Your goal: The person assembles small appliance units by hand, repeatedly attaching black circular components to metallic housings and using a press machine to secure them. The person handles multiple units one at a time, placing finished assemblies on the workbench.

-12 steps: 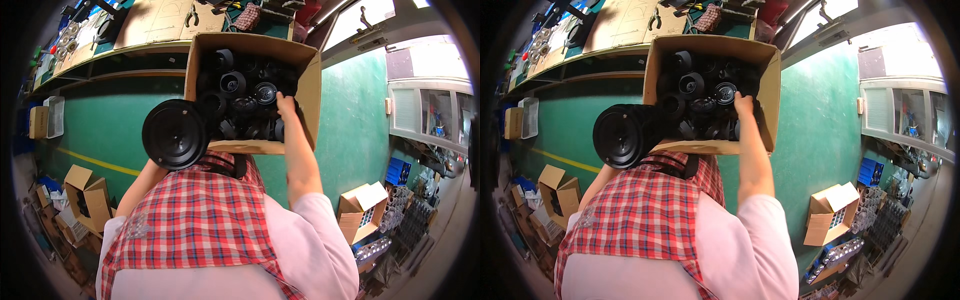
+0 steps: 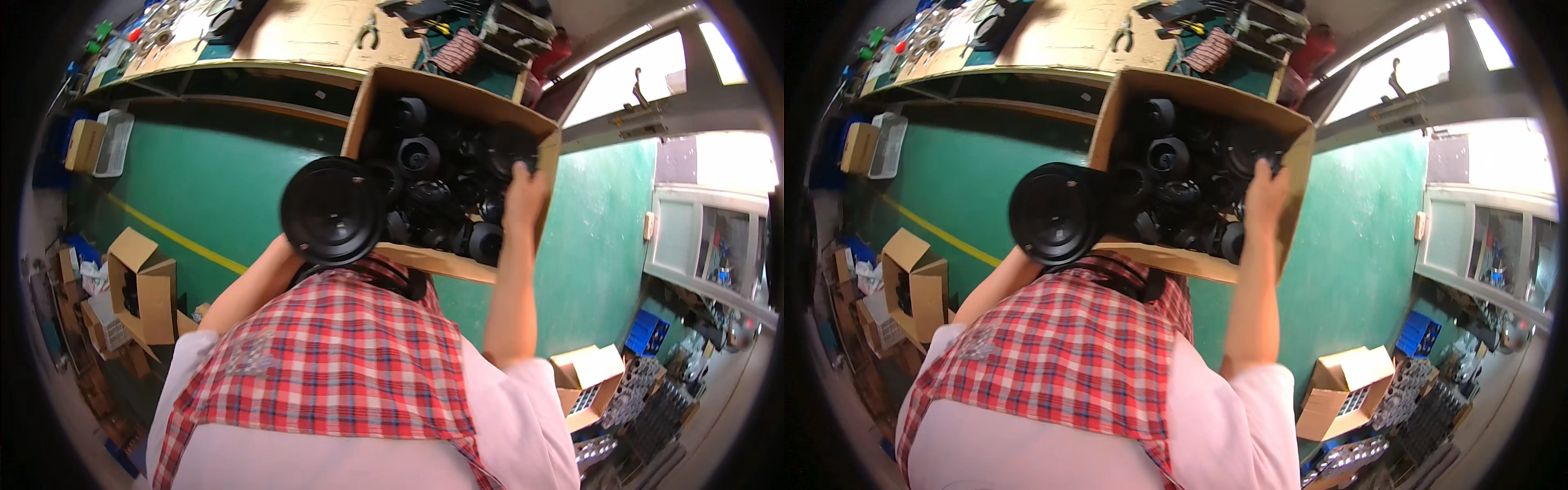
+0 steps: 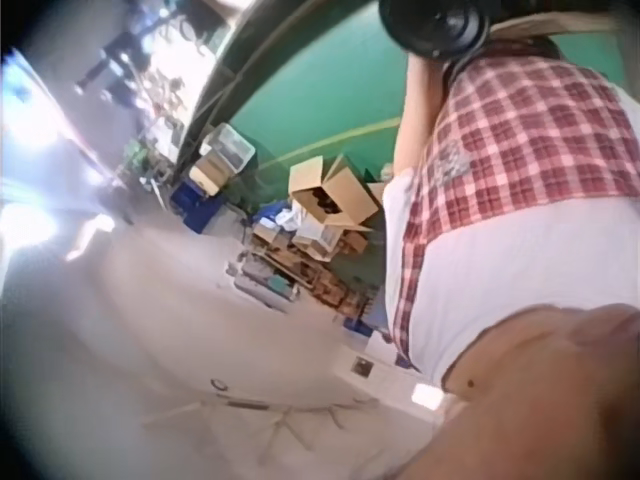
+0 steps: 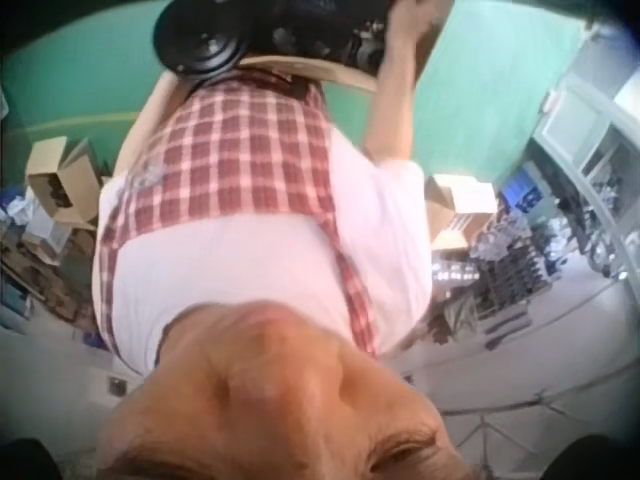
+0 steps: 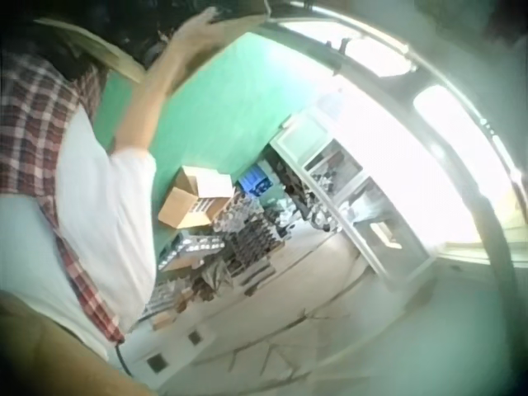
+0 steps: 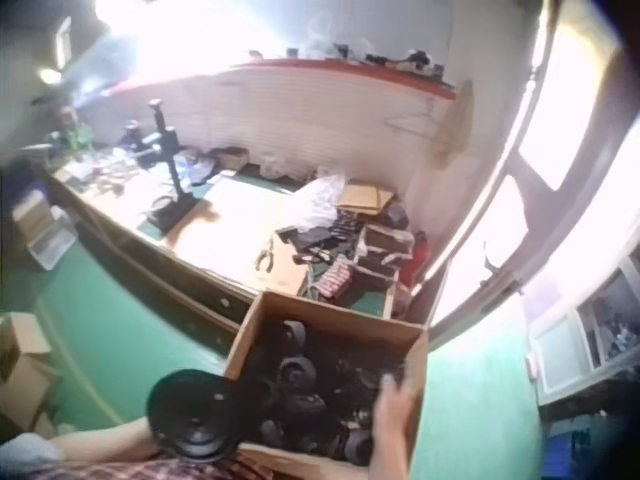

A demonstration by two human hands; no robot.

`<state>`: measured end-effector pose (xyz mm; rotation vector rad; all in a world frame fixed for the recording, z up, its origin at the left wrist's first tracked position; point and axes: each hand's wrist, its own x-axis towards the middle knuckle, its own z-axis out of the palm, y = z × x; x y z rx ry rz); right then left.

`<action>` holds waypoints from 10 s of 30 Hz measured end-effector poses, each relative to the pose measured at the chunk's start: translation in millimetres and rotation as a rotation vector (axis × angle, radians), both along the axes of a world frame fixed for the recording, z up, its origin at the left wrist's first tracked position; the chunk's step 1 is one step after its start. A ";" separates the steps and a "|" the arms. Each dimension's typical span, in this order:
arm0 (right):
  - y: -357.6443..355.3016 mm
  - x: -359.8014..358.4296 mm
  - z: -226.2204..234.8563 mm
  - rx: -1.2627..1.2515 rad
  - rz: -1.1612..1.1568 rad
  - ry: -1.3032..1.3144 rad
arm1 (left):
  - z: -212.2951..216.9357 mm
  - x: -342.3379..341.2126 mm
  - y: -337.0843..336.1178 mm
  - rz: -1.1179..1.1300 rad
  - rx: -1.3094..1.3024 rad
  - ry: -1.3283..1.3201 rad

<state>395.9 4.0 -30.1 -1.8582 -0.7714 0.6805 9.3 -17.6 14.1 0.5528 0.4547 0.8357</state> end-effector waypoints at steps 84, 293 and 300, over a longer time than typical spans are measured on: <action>-34.3 -56.4 -87.0 -0.789 0.289 0.144 | 7.0 -11.6 -22.7 0.271 -0.194 0.075; 981.0 -997.7 95.9 0.435 0.263 -0.911 | -51.6 -983.3 935.1 -0.033 -0.262 0.705; 1031.5 -1011.9 118.0 0.287 0.672 -1.501 | 16.3 -927.6 992.2 0.144 1.015 1.458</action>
